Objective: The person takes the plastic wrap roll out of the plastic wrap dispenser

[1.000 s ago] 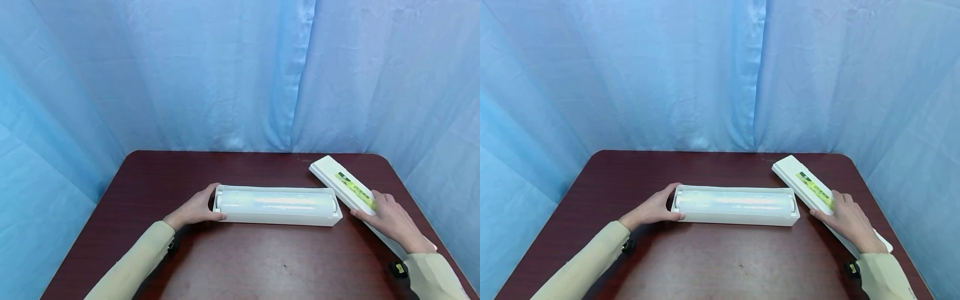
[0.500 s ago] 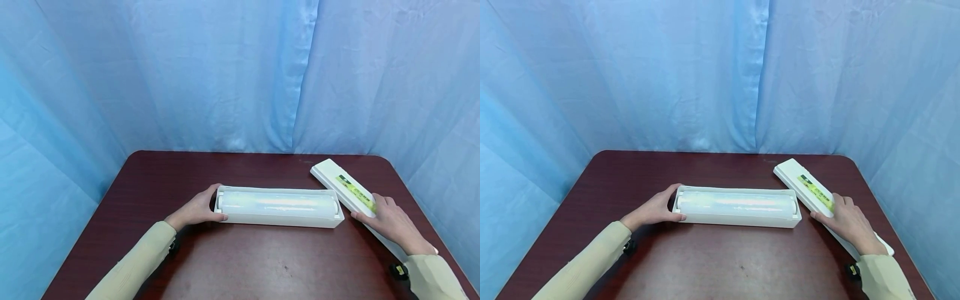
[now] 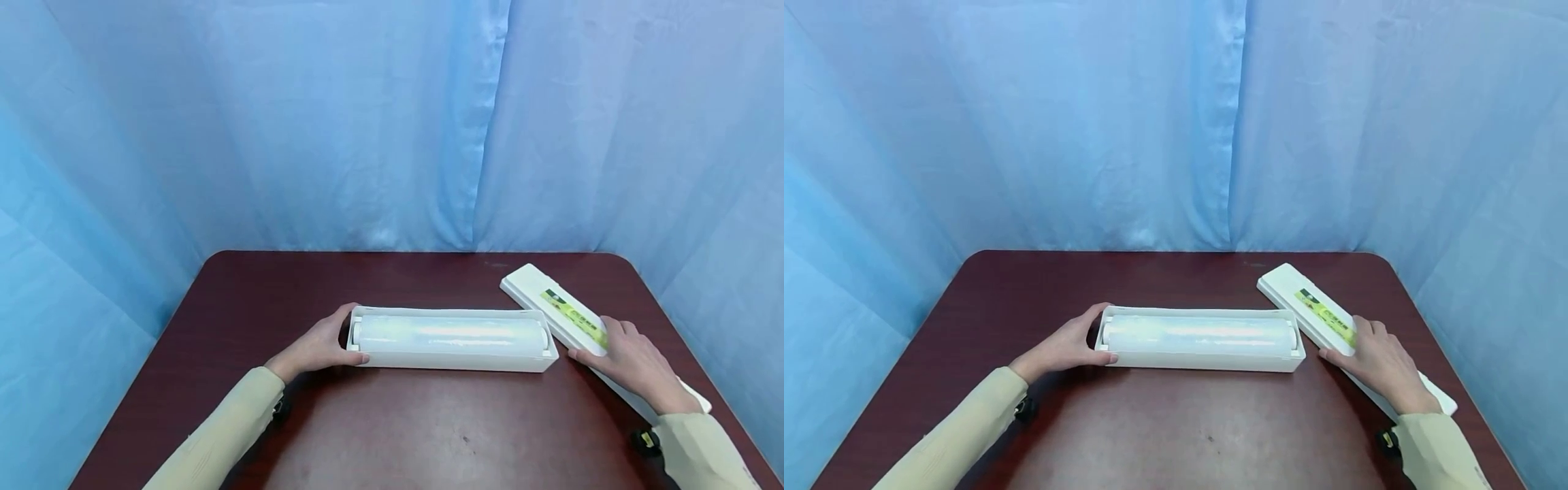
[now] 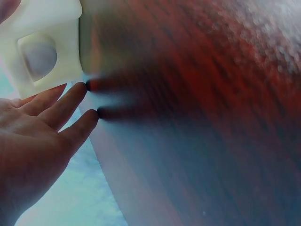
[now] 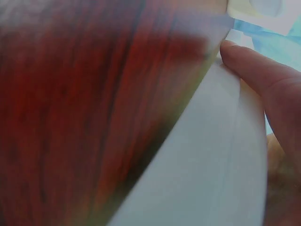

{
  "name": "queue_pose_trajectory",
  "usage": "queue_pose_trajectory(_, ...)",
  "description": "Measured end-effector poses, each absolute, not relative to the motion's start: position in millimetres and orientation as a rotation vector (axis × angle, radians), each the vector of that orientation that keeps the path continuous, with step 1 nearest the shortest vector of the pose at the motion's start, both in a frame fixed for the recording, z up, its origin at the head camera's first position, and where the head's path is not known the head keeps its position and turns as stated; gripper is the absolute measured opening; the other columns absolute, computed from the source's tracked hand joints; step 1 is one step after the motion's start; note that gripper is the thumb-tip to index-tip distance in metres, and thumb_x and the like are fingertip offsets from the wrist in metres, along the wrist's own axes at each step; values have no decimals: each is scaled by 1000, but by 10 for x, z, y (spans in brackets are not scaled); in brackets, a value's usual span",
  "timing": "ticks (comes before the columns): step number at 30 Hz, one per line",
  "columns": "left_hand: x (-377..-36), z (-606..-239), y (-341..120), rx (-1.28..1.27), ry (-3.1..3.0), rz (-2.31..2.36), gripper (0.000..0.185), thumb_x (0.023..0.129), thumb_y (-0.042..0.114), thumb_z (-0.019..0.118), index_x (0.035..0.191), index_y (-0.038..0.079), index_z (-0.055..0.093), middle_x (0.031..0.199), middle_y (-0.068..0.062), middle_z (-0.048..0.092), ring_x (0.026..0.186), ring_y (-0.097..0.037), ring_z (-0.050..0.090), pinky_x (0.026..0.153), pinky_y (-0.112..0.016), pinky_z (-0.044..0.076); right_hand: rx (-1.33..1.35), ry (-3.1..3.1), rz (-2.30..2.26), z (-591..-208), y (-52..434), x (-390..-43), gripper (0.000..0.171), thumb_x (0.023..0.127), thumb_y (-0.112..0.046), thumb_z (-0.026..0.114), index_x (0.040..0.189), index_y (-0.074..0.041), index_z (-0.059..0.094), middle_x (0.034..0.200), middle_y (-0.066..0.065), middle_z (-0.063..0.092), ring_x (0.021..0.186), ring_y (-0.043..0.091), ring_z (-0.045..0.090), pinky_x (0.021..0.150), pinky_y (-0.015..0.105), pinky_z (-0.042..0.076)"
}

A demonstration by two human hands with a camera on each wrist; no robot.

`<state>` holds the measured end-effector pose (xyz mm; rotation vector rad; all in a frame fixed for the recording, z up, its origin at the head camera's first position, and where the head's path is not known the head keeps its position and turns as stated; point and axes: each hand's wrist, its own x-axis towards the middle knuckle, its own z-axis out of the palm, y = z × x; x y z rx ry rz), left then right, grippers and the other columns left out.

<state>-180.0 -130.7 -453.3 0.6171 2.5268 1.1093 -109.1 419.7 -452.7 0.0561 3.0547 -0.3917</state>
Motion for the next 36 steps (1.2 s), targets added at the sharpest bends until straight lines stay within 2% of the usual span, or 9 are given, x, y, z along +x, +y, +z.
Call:
queue_pose_trajectory(6, -1820, -4501, -1299, 618, 2528, 1111, 105, 81, 46, 87, 161, 8, 29, 147, -7, 52, 123, -22, 55, 102, -47, 47, 62, 3039, -375, -4499, 4185, -1112, 118, 83, -72, 72, 146, 19, 31, 121, 40, 49, 91, 42, 54, 68, 55, 44)
queue_pose_trajectory(10, -1834, -4472, -1284, 603, 2531, 1097, 105, 81, 45, 87, 161, 9, 30, 147, -7, 52, 123, -22, 55, 103, -47, 47, 39, 3065, -365, -4467, 4157, -1128, 124, 86, -72, 69, 152, 20, 20, 142, 45, 39, 116, 57, 48, 85, 70, 42)
queue_pose_trajectory(13, -1844, -4469, -1272, 605, 2534, 1094, 103, 80, 44, 87, 160, 10, 31, 145, -7, 53, 122, -21, 55, 102, -46, 47, 7, 3155, -377, -4418, 4104, -1120, 116, 90, -66, 69, 153, 20, 21, 150, 46, 29, 131, 63, 35, 98, 75, 33)
queue_pose_trajectory(17, -1846, -4475, -1278, 601, 2536, 1088, 103, 80, 45, 87, 160, 11, 32, 144, -6, 54, 121, -21, 56, 102, -46, 48, -83, 3283, -482, -4289, 3933, -1108, 94, 97, -52, 68, 155, 12, 31, 155, 38, 32, 137, 59, 34, 106, 73, 27)
queue_pose_trajectory(20, -1841, -4479, -1294, 598, 2532, 1089, 104, 80, 45, 87, 160, 10, 32, 145, -7, 53, 121, -22, 56, 102, -46, 48, -186, 3349, -588, -4176, 3738, -1097, 81, 97, -44, 70, 154, 5, 39, 155, 33, 39, 139, 56, 37, 109, 69, 27)
queue_pose_trajectory(25, -1837, -4479, -1300, 601, 2535, 1094, 104, 79, 45, 88, 160, 9, 32, 145, -7, 53, 122, -22, 56, 101, -48, 48, -348, 3461, -719, -4052, 3421, -1070, 68, 90, -29, 80, 146, 0, 54, 146, 26, 54, 129, 50, 50, 99, 66, 37)
queue_pose_trajectory(28, -1840, -4475, -1289, 597, 2542, 1082, 105, 79, 45, 88, 160, 9, 32, 146, -8, 53, 123, -23, 55, 102, -48, 48, -433, 3498, -784, -4018, 3264, -1064, 65, 86, -23, 83, 142, -2, 59, 140, 24, 59, 125, 45, 54, 94, 63, 41)
queue_pose_trajectory(30, -1848, -4482, -1284, 598, 2544, 1077, 105, 79, 46, 88, 160, 9, 32, 146, -7, 54, 123, -22, 56, 102, -48, 48, -513, 3514, -823, -4005, 3161, -1073, 64, 83, -19, 85, 140, -2, 61, 138, 22, 61, 126, 42, 55, 97, 59, 43)
queue_pose_trajectory(36, -1854, -4489, -1300, 611, 2560, 1070, 104, 78, 49, 88, 159, 10, 35, 144, -7, 56, 121, -21, 57, 100, -47, 49, -738, 3496, -832, -4006, 2860, -1140, 66, 78, -16, 89, 138, -5, 64, 134, 14, 66, 123, 33, 61, 96, 49, 47)
